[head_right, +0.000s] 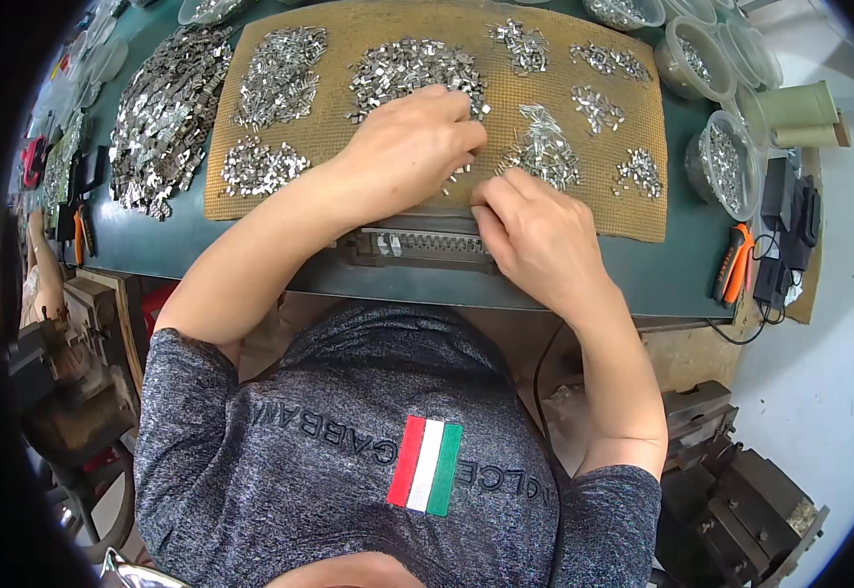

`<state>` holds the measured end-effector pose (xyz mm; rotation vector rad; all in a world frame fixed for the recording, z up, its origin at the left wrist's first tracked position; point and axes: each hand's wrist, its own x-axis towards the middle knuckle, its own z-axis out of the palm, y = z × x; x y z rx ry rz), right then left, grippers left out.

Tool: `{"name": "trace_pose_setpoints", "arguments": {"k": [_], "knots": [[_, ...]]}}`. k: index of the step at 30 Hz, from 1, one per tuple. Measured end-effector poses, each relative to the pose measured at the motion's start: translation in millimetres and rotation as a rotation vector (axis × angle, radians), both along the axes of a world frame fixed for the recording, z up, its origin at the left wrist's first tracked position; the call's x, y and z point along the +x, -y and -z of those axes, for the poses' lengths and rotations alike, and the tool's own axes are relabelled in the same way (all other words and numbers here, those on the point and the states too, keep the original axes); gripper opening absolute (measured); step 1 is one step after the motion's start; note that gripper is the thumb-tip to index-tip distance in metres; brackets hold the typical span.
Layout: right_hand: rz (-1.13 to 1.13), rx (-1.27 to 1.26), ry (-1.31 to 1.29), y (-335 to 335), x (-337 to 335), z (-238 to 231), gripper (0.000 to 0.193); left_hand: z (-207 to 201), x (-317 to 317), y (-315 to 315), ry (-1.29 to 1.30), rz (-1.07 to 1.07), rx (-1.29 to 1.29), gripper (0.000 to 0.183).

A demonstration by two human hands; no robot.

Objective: The person operates a manual press machine by turning its hand wheel on a metal fixture, then removes the fixture and assembles small metal components into it by hand.

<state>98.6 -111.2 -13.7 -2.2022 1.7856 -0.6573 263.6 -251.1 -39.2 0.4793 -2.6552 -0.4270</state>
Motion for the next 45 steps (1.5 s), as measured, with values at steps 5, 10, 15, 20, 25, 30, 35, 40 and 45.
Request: {"name": "trace_pose_setpoints", "arguments": {"k": [5, 10, 15, 20, 25, 30, 35, 40, 45], "knots": [[-0.081, -0.025, 0.098, -11.1, 6.4, -9.5, 0.010, 0.0, -1.4, -1.3, 0.012, -0.004, 0.021, 0.011], [-0.107, 0.001, 0.063, -14.6, 10.0, -9.8, 0.010, -3.0, 12.9, -6.9, -0.089, -0.034, 0.089, 0.011], [-0.049, -0.009, 0.124, -6.0, 4.9, -9.1, 0.008, -17.3, 51.6, -12.2, -0.102, -0.139, 0.393, 0.013], [0.100, -0.228, -0.095, 25.9, 0.2, -2.3, 0.010, -18.5, 81.2, -26.5, -0.136, -0.215, 0.490, 0.017], [0.087, -0.274, -0.298, 50.7, -4.9, 15.5, 0.010, -17.8, 88.6, -32.0, -0.138, -0.260, 0.539, 0.018], [0.062, -0.242, -0.319, 47.7, -2.7, 10.1, 0.010, -26.7, 77.9, -44.1, -0.129, -0.195, 0.455, 0.013], [0.032, -0.158, -0.013, 15.8, 4.2, -4.0, 0.011, -8.4, 57.8, -59.2, -0.197, -0.031, 0.399, 0.012], [0.063, -0.064, 0.151, -9.5, 10.6, -6.7, 0.011, -4.2, 50.8, -66.7, -0.168, -0.019, 0.323, 0.014], [0.004, -0.080, 0.141, -19.6, 19.7, 1.3, 0.011, -10.4, 60.0, -60.0, -0.205, -0.037, 0.331, 0.013]]}}
